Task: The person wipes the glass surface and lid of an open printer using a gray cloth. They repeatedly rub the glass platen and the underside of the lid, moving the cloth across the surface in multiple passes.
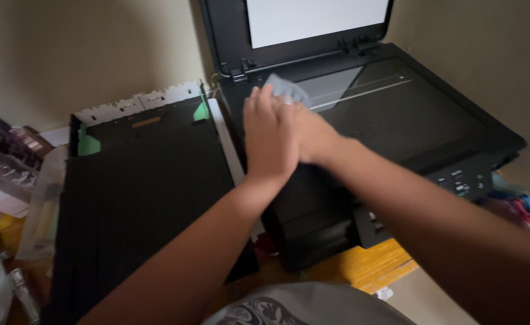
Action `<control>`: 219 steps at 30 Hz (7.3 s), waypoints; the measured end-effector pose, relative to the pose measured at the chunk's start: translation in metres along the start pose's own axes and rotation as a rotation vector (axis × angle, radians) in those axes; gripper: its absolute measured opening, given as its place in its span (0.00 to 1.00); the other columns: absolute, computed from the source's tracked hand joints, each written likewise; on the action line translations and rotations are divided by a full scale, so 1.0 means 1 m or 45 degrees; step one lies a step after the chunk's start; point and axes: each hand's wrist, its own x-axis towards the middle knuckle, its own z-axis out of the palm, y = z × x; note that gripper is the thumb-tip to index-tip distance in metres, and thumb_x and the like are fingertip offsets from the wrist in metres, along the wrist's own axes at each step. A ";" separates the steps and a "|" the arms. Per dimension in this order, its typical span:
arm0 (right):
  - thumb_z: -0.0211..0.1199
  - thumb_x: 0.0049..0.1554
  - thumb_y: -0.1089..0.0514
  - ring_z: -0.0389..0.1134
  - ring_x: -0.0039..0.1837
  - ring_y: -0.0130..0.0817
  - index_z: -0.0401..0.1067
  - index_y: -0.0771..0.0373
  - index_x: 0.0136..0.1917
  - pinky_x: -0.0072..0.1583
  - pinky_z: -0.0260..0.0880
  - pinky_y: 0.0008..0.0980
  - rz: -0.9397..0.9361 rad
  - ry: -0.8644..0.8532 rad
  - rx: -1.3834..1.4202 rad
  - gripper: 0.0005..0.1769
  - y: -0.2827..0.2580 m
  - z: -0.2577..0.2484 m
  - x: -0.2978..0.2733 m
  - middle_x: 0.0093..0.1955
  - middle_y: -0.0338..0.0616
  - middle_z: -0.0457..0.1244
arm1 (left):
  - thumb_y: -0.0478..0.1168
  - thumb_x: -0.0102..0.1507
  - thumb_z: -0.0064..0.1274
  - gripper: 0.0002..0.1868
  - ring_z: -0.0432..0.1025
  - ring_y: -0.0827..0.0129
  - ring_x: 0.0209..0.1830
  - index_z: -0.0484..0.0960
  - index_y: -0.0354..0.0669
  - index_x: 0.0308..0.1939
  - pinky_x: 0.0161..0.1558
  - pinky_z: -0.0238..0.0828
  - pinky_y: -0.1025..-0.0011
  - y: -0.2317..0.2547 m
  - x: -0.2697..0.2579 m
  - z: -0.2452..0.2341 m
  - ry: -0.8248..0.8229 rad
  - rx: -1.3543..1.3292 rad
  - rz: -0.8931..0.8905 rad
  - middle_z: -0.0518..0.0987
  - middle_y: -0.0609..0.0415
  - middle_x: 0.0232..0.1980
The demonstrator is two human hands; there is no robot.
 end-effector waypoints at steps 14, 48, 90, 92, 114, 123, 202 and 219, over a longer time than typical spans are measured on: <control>0.47 0.67 0.47 0.48 0.81 0.68 0.73 0.56 0.65 0.79 0.48 0.55 0.335 -0.384 -0.556 0.22 0.132 0.007 0.008 0.86 0.50 0.48 | 0.54 0.71 0.39 0.35 0.47 0.40 0.81 0.61 0.33 0.74 0.76 0.36 0.45 0.019 0.004 -0.007 -0.398 0.211 -0.226 0.58 0.30 0.77; 0.46 0.63 0.41 0.50 0.79 0.56 0.54 0.45 0.81 0.75 0.53 0.46 0.944 -0.426 -0.194 0.34 0.027 -0.095 -0.115 0.81 0.62 0.47 | 0.69 0.68 0.21 0.48 0.31 0.50 0.81 0.48 0.29 0.75 0.75 0.23 0.50 0.032 0.006 -0.012 -0.973 0.747 -0.177 0.41 0.34 0.83; 0.56 0.59 0.55 0.54 0.78 0.55 0.71 0.62 0.67 0.72 0.57 0.45 0.464 -0.275 0.178 0.24 -0.060 -0.058 -0.063 0.78 0.57 0.55 | 0.65 0.71 0.28 0.44 0.44 0.35 0.81 0.54 0.30 0.76 0.77 0.34 0.47 0.021 0.006 -0.017 -0.447 0.320 -0.307 0.56 0.26 0.77; 0.56 0.57 0.54 0.57 0.77 0.52 0.69 0.62 0.69 0.73 0.58 0.44 0.608 -0.269 0.226 0.27 -0.047 -0.041 -0.039 0.75 0.54 0.58 | 0.63 0.72 0.28 0.43 0.41 0.32 0.80 0.55 0.29 0.76 0.76 0.33 0.45 0.020 0.005 -0.017 -0.430 0.327 -0.279 0.54 0.24 0.77; 0.51 0.63 0.51 0.44 0.83 0.58 0.64 0.59 0.76 0.73 0.44 0.50 0.336 -0.487 0.065 0.29 -0.093 -0.068 -0.075 0.81 0.64 0.48 | 0.66 0.69 0.37 0.45 0.54 0.51 0.82 0.55 0.35 0.78 0.76 0.46 0.61 0.019 0.010 -0.030 -0.032 -0.603 -0.575 0.59 0.38 0.80; 0.53 0.62 0.46 0.55 0.80 0.56 0.68 0.63 0.72 0.83 0.47 0.54 0.027 -0.343 0.062 0.30 0.018 0.002 0.027 0.73 0.52 0.61 | 0.65 0.73 0.28 0.42 0.50 0.42 0.82 0.57 0.31 0.77 0.78 0.42 0.55 0.003 0.007 -0.014 -0.031 -0.099 -0.406 0.59 0.31 0.79; 0.46 0.70 0.36 0.68 0.61 0.62 0.65 0.37 0.78 0.61 0.67 0.57 1.487 -0.177 -0.497 0.27 0.346 -0.059 -0.078 0.64 0.61 0.64 | 0.60 0.72 0.28 0.38 0.45 0.36 0.81 0.62 0.30 0.73 0.76 0.32 0.42 0.023 0.002 -0.016 -0.510 0.510 -0.185 0.60 0.24 0.74; 0.52 0.72 0.50 0.72 0.53 0.53 0.72 0.67 0.63 0.51 0.72 0.47 0.651 0.529 0.046 0.19 0.234 -0.051 -0.027 0.51 0.58 0.69 | 0.60 0.68 0.43 0.44 0.37 0.31 0.81 0.50 0.35 0.77 0.73 0.36 0.33 -0.007 0.045 0.002 -0.560 0.683 -0.181 0.45 0.21 0.78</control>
